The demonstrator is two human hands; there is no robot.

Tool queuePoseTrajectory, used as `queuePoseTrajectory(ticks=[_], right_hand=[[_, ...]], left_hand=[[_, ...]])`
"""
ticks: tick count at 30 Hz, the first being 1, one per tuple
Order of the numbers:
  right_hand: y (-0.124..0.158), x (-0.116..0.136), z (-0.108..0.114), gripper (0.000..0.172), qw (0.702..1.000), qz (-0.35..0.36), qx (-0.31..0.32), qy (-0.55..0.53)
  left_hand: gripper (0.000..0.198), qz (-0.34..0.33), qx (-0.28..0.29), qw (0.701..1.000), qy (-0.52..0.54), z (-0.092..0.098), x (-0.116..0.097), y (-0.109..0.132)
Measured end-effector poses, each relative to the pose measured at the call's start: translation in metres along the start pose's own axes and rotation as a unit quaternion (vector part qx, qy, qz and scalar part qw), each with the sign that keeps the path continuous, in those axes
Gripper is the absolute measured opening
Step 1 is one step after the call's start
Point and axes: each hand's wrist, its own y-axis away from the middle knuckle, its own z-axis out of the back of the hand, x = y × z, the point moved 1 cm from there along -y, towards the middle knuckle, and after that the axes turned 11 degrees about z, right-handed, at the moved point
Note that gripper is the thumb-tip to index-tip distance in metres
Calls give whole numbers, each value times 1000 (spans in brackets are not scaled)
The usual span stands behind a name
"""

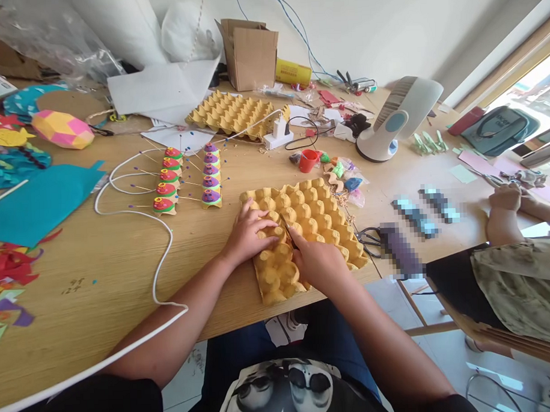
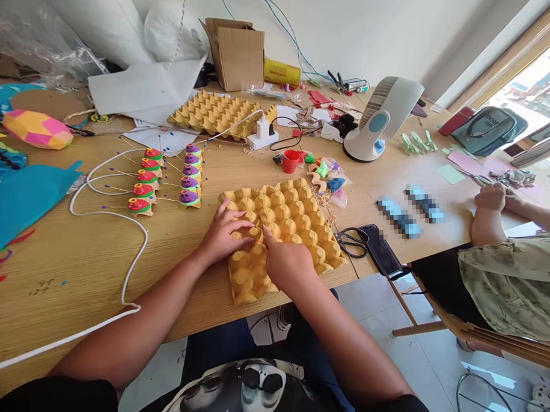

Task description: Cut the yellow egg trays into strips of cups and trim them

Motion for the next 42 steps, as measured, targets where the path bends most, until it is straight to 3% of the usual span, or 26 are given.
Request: queuePoseTrajectory(ticks=[5,12,22,28,35,42], right_hand=[[10,-2,16,63,999,-22,-37,4],[-27,3,14,59,998,-18,-63,12],[-44,7,9,63,999,-9,-33,15],[-44,14,13,74,999,-4,-14,29],[-50,17,20,74,1000,-6,-13,27],[-54,10,12,73,1000,-4,-15,18]], left_hand=[[37,9,11,1000,4,-1,-1,1],[37,34,29,999,4,2,-6,1],[37,30,31,999,6,5,-9,1],[38,27,36,999,8,6,-8,1],[37,26,29,999,5,6,-9,1],[36,32,30,999,7,6,-10,1]])
